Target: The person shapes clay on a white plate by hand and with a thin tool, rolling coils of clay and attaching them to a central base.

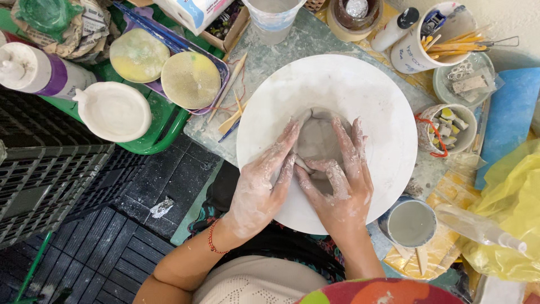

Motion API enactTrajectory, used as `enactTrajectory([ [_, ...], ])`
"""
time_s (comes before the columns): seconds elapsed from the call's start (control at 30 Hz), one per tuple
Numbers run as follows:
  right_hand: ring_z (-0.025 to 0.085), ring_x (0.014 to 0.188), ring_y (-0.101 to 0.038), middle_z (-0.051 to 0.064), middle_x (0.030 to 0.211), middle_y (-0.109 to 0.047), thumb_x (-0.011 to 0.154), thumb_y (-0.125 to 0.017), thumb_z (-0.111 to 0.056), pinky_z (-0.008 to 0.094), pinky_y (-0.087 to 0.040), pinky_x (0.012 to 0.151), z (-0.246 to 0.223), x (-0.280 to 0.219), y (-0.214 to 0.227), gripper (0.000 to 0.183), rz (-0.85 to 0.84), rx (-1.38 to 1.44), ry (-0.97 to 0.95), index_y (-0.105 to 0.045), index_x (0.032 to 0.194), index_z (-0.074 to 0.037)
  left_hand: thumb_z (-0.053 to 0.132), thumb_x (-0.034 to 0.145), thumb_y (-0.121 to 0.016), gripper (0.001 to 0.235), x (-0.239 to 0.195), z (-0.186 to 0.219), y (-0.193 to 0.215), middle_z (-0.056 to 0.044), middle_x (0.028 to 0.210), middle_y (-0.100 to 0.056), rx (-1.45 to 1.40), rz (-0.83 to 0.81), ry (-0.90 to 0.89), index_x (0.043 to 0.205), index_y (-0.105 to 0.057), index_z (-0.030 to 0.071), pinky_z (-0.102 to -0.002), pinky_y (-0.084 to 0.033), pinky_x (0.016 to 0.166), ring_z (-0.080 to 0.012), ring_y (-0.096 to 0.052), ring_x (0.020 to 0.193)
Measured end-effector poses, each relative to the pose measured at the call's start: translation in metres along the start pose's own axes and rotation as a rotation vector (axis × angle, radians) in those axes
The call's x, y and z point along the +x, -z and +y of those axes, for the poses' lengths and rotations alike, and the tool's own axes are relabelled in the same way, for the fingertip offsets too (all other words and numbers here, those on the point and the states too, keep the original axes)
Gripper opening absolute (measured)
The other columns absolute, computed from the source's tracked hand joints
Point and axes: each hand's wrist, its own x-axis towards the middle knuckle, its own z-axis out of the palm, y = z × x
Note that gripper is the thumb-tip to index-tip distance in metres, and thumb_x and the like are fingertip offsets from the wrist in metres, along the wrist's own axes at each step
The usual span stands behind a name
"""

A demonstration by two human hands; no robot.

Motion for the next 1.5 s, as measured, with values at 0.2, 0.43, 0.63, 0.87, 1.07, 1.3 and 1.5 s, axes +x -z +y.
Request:
enactTrajectory([
  [0.2,0.047,0.147,-0.045,0.021,0.154,-0.047,0.076,-0.091,-0.016,0.053,-0.046,0.116,-0.003,0.004,0.014,0.041,-0.065,0.079,-0.045,-0.066,0.105,-0.001,-0.005,0.100,-0.056,0.059,0.001,-0.006,0.009,-0.020,0.162,-0.046,-0.073,-0.076,-0.014,0.157,-0.041,0.001,-0.039,-0.045,0.122,-0.0359,-0.052,0.149],
  [0.43,0.045,0.150,-0.042,0.014,0.152,-0.053,0.072,-0.087,-0.010,0.050,-0.046,0.116,0.011,-0.001,0.036,0.030,-0.172,-0.007,-0.020,-0.077,0.100,-0.012,0.005,0.090,-0.073,0.044,0.004,-0.010,0.015,-0.022,0.166,-0.033,0.064,-0.264,-0.001,0.132,-0.064,0.015,-0.040,-0.048,0.111,-0.0341,-0.057,0.134],
  [0.63,0.042,0.148,-0.045,0.010,0.146,-0.059,0.067,-0.086,-0.008,0.048,-0.047,0.115,0.014,-0.001,0.033,0.031,-0.167,0.021,-0.018,-0.080,0.096,-0.014,0.008,0.087,-0.076,0.031,0.007,-0.018,0.015,-0.014,0.161,-0.042,0.282,-0.181,-0.150,0.117,-0.073,0.014,-0.038,-0.053,0.108,-0.0326,-0.056,0.139],
  [0.87,0.040,0.149,-0.047,0.012,0.147,-0.060,0.070,-0.085,-0.004,0.046,-0.047,0.118,0.019,-0.005,0.032,0.029,-0.171,0.145,-0.085,-0.079,0.097,-0.009,0.007,0.086,-0.072,0.035,0.006,-0.018,0.014,-0.013,0.161,-0.043,0.313,-0.187,-0.161,0.120,-0.074,0.014,-0.037,-0.053,0.108,-0.0315,-0.058,0.138],
  [1.07,0.041,0.150,-0.047,0.027,0.161,-0.042,0.075,-0.091,-0.009,0.045,-0.050,0.116,0.022,-0.004,0.022,0.051,-0.102,0.250,-0.132,-0.055,0.111,-0.004,0.004,0.089,-0.069,0.036,0.009,-0.012,0.016,-0.015,0.164,-0.038,0.365,-0.239,-0.197,0.124,-0.070,0.012,-0.037,-0.052,0.112,-0.0323,-0.053,0.144],
  [1.3,0.047,0.146,-0.041,0.032,0.158,-0.032,0.062,-0.093,-0.018,0.049,-0.048,0.111,0.019,0.002,0.030,0.073,-0.080,0.179,-0.054,-0.049,0.118,-0.002,0.015,0.082,-0.079,0.044,0.012,-0.001,0.016,-0.022,0.164,-0.031,0.231,-0.236,-0.150,0.122,-0.062,0.008,-0.043,-0.049,0.111,-0.0403,-0.047,0.145],
  [1.5,0.041,0.152,-0.045,0.017,0.158,-0.050,0.075,-0.087,-0.005,0.046,-0.052,0.114,0.029,-0.004,0.048,0.041,-0.154,0.021,-0.103,-0.066,0.110,-0.006,0.021,0.087,-0.084,0.031,0.009,-0.008,0.005,-0.017,0.163,-0.041,0.258,-0.134,-0.145,0.111,-0.067,0.012,-0.040,-0.053,0.108,-0.0334,-0.056,0.141],
])
